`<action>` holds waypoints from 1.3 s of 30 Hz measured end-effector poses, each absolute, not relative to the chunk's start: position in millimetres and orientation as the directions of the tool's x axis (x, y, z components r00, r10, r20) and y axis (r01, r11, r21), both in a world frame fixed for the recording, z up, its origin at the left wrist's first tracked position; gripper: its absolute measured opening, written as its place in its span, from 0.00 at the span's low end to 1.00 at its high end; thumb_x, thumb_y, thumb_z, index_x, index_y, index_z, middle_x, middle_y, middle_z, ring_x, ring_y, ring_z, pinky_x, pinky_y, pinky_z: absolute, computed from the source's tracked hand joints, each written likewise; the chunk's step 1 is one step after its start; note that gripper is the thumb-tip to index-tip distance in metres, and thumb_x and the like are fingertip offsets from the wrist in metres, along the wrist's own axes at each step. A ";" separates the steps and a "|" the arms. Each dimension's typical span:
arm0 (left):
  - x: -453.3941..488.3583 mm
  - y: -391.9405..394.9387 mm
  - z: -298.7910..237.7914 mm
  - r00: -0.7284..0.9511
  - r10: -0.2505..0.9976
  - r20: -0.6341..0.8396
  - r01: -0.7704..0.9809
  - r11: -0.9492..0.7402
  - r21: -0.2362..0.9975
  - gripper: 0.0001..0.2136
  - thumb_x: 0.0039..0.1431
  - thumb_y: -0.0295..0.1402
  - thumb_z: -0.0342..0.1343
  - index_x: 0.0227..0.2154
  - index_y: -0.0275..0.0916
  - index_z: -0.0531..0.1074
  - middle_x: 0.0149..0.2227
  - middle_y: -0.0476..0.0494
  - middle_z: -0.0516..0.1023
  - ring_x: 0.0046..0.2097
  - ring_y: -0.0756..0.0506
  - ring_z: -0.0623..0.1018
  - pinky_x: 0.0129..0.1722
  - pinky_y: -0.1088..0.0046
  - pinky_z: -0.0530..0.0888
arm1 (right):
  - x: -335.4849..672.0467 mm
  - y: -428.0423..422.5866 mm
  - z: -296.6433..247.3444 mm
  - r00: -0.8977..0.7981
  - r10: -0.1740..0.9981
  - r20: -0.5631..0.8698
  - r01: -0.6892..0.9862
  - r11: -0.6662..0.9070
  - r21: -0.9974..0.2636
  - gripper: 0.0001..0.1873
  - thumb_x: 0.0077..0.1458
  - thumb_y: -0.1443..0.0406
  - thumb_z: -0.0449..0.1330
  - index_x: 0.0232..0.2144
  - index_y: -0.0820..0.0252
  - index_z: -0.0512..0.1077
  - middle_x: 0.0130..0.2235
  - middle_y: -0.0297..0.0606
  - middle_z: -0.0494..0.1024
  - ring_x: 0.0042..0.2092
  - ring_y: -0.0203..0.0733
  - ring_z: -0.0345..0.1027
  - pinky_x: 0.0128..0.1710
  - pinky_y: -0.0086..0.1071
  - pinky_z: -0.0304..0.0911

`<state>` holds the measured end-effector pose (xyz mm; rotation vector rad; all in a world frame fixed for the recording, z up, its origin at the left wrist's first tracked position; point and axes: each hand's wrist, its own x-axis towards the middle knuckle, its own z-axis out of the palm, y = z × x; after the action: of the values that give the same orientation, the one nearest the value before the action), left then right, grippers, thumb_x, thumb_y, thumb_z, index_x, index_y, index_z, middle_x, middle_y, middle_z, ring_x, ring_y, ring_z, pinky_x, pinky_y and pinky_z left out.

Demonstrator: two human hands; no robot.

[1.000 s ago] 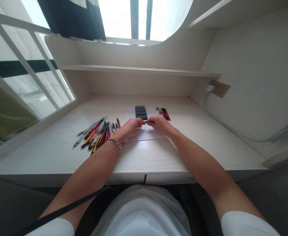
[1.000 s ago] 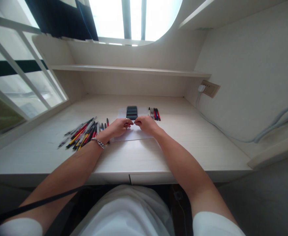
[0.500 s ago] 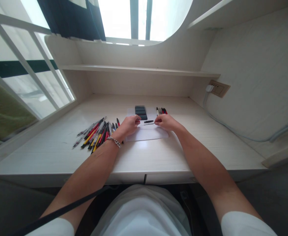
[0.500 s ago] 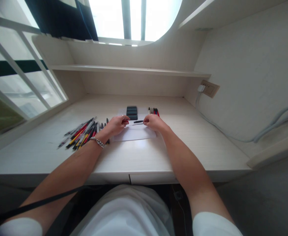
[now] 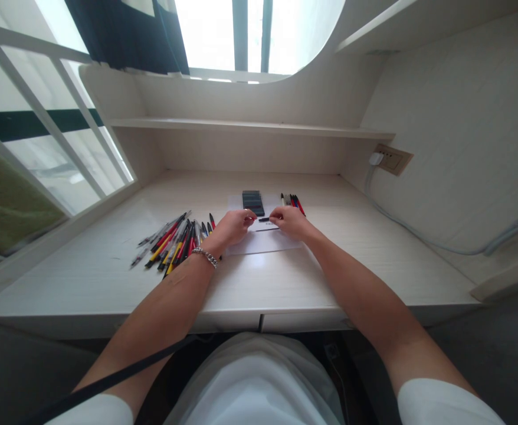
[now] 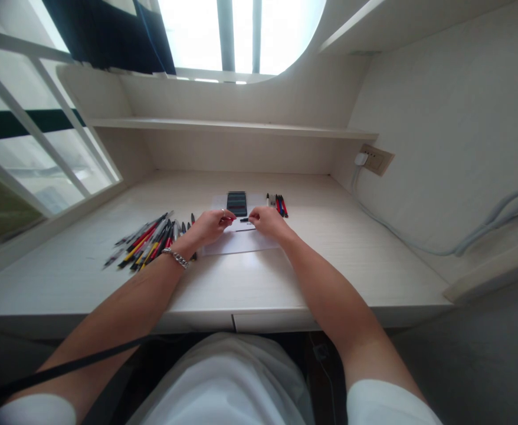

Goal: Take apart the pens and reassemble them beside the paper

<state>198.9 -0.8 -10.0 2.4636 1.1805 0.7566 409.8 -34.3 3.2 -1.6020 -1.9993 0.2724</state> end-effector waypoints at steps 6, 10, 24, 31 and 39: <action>202.7 -10.8 -3.8 0.550 0.767 0.330 0.629 -0.640 0.441 0.14 0.63 0.41 0.51 0.44 0.45 0.79 0.36 0.43 0.82 0.33 0.48 0.77 0.32 0.74 0.68 | 387.2 -37.3 1.2 -0.124 0.991 0.052 0.397 0.098 -0.913 0.16 0.63 0.58 0.53 0.35 0.64 0.75 0.38 0.44 0.80 0.30 0.33 0.72 0.29 0.25 0.64; 206.5 -19.9 2.6 0.505 0.791 0.344 0.699 -0.609 0.374 0.13 0.62 0.42 0.54 0.45 0.47 0.78 0.33 0.44 0.81 0.32 0.47 0.76 0.32 0.73 0.67 | 384.3 -41.1 0.2 -0.212 0.976 -0.048 0.131 -0.020 -0.991 0.12 0.58 0.59 0.61 0.32 0.64 0.77 0.33 0.42 0.79 0.28 0.31 0.69 0.31 0.26 0.66; 209.2 -32.3 19.9 0.570 0.691 0.444 0.746 -0.662 0.073 0.09 0.60 0.36 0.55 0.31 0.45 0.81 0.31 0.41 0.81 0.39 0.41 0.75 0.51 0.57 0.56 | 388.6 -39.3 -4.2 -0.336 0.937 -0.093 -0.036 -0.111 -0.993 0.05 0.56 0.68 0.62 0.31 0.63 0.79 0.31 0.39 0.79 0.29 0.30 0.68 0.36 0.24 0.67; 210.0 -29.8 19.5 0.501 0.743 0.443 0.751 -0.628 0.204 0.09 0.60 0.37 0.56 0.33 0.45 0.82 0.31 0.43 0.82 0.37 0.43 0.76 0.46 0.63 0.61 | 391.1 -37.7 -1.5 -0.285 0.954 -0.090 -0.002 -0.095 -0.995 0.04 0.53 0.68 0.66 0.31 0.64 0.80 0.29 0.38 0.78 0.29 0.30 0.68 0.33 0.22 0.66; 206.7 -21.2 9.6 0.439 0.766 0.470 0.660 -0.630 0.410 0.07 0.56 0.38 0.60 0.34 0.43 0.81 0.30 0.46 0.82 0.33 0.47 0.77 0.33 0.72 0.66 | 394.8 -38.0 1.6 -0.227 0.973 -0.036 0.044 -0.027 -0.999 0.08 0.47 0.65 0.70 0.31 0.64 0.80 0.27 0.38 0.77 0.29 0.31 0.68 0.29 0.23 0.65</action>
<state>206.7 -21.2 9.6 2.5211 1.2605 0.9543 394.8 -38.0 1.6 -1.1455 -1.3933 1.3823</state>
